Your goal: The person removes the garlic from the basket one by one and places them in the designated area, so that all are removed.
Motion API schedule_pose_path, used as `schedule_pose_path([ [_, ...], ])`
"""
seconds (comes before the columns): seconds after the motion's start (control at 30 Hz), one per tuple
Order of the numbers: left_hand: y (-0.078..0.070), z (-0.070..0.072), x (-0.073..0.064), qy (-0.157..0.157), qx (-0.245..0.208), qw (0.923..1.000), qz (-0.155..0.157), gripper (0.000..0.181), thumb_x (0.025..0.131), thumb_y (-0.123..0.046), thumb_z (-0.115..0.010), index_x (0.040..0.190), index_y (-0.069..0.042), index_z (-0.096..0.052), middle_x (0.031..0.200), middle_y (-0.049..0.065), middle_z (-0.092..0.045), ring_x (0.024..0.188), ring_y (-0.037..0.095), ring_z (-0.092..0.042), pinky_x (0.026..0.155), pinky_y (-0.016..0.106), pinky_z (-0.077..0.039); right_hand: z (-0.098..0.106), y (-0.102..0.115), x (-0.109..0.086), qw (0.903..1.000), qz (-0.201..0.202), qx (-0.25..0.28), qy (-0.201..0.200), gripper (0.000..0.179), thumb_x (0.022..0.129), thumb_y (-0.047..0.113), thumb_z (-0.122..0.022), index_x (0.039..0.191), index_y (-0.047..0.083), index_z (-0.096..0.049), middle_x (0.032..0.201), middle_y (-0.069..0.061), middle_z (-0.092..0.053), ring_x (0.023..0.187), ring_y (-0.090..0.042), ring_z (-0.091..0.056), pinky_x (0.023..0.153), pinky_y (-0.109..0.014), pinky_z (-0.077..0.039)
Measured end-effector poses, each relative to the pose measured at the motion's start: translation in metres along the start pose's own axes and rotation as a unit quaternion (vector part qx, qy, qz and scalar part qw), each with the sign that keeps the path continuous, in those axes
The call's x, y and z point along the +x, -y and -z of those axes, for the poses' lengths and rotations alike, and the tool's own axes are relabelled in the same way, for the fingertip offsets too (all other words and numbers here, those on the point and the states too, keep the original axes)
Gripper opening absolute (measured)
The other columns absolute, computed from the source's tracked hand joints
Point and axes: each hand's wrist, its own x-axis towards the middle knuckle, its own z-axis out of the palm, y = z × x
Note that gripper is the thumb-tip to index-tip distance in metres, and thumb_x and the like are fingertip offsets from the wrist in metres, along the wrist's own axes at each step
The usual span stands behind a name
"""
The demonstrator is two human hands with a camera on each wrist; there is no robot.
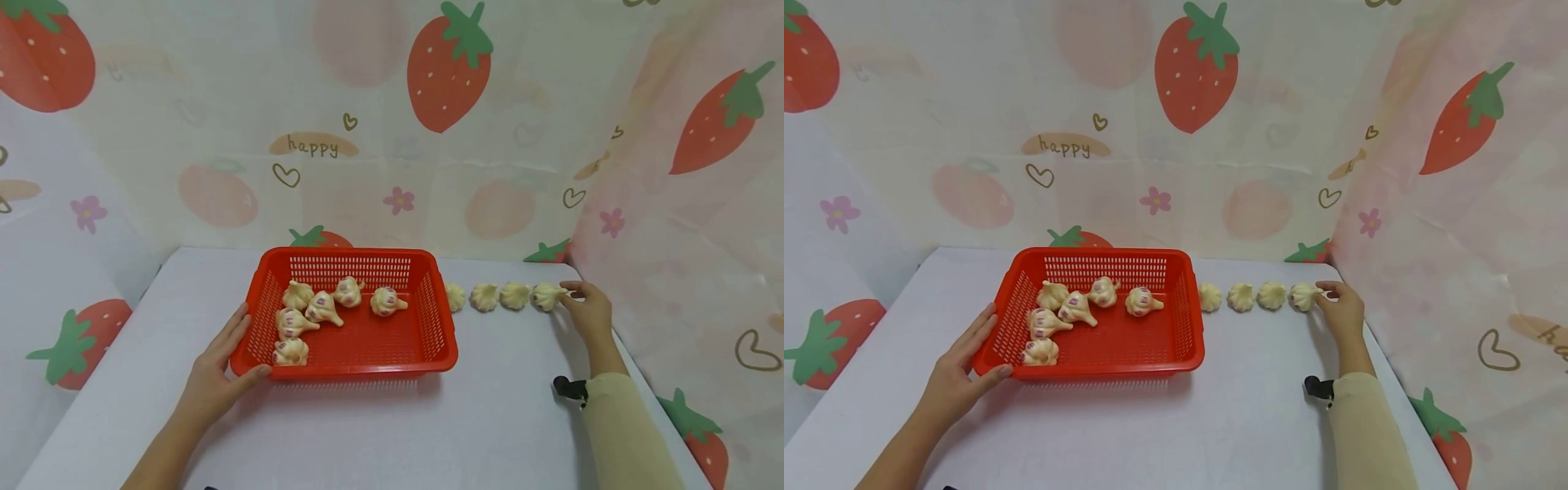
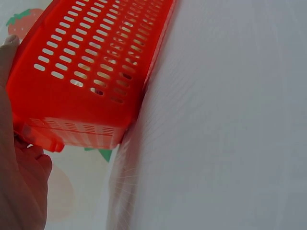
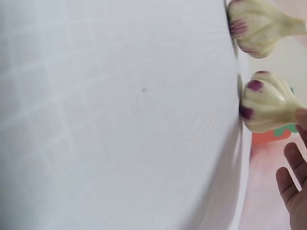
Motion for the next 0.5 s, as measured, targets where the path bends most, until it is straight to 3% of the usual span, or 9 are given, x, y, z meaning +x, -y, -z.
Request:
schedule_pose_path([
  [0.3,0.0014,-0.0003,-0.0012,0.002,-0.001,1.0,0.004,0.096,0.08,-0.024,-0.089,0.16,-0.016,-0.037,0.168,-0.005,-0.03,0.153,-0.002,-0.022,0.103,0.0,-0.025,-0.0015,0.0009,0.0043,0.9996,0.02,-0.012,0.019,0.035,0.095,0.01,-0.07,0.128,0.0,-0.068,0.119,-0.028,-0.067,0.112,-0.042,-0.06,0.087,-0.038,-0.042],
  [0.5,0.0,-0.0001,-0.001,0.003,0.003,1.0,0.007,0.096,0.081,-0.027,-0.088,0.16,-0.017,-0.036,0.168,-0.005,-0.029,0.155,0.006,-0.024,0.103,0.0,-0.025,-0.003,0.0019,0.0055,0.9995,0.022,-0.011,0.021,0.035,0.096,0.015,-0.069,0.128,0.0,-0.067,0.118,-0.028,-0.068,0.112,-0.041,-0.06,0.088,-0.039,-0.042],
])
